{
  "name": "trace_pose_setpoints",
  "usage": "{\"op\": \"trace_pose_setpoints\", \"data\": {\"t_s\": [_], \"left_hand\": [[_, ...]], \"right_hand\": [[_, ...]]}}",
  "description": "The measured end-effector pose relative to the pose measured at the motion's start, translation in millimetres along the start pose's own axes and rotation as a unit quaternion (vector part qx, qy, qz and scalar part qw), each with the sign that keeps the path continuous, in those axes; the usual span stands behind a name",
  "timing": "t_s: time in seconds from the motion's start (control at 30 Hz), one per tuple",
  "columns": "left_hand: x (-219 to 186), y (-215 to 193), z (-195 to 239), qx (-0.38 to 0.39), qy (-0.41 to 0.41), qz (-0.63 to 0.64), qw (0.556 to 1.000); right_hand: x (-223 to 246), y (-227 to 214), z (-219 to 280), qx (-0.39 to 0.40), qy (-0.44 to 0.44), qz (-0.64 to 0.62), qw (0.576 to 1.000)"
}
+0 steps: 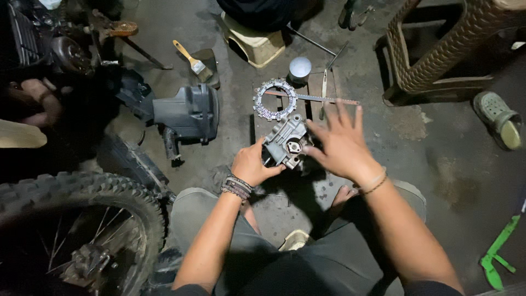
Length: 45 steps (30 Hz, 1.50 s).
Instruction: The person sits on the floor and assembles a small engine component, inserting a piston into a cylinder block and manipulating internal parts with their hands. They rotate the assembly to check alignment and fit.
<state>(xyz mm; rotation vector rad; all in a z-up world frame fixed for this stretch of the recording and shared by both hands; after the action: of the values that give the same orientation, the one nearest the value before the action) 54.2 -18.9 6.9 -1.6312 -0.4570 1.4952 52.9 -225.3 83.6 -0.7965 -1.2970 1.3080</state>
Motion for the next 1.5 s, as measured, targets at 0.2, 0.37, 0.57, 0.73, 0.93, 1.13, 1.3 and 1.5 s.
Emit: {"op": "trace_pose_setpoints", "data": {"t_s": [0.2,0.37,0.57,0.73,0.93,1.13,1.3,1.5], "left_hand": [[9.3,8.5,-3.5,0.004,-0.007,-0.03,1.0],[-7.3,-5.5,2.1,0.023,-0.013,-0.01,1.0],[1.4,3.3,-2.0,-0.012,0.008,-0.028,1.0],[3.2,1.2,-1.0,-0.024,0.013,-0.023,0.999],[-1.0,-0.1,0.1,-0.023,0.015,-0.021,0.999],[5.4,2.4,0.4,-0.032,0.016,-0.022,0.999],[7.2,4.9,0.4,-0.022,0.011,-0.013,1.0],[14.6,14.4,-5.5,-0.03,0.017,-0.04,0.999]], "right_hand": [[31.8,21.4,4.8,-0.035,-0.098,0.013,0.994],[16.8,11.9,-0.2,-0.05,-0.069,-0.058,0.995],[37.8,33.9,8.6,-0.02,-0.101,0.024,0.994],[51.5,21.9,11.7,0.01,-0.148,0.036,0.988],[18.9,23.0,-2.0,-0.009,-0.04,0.016,0.999],[43.1,26.0,9.7,-0.017,-0.099,0.045,0.994],[41.5,28.2,5.5,-0.004,-0.154,0.035,0.987],[50.8,39.9,3.2,0.005,-0.181,0.047,0.982]]}}
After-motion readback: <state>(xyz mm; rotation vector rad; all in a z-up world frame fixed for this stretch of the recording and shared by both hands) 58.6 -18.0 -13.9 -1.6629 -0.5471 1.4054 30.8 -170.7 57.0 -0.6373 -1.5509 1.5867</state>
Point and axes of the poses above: each hand's wrist, its own z-axis away from the middle knuckle, its own y-axis out of the palm, x = y × z, the point moved 6 cm from there along -z, towards the middle knuckle, and after that the axes turned 3 degrees about -z, right-handed, at the moved point
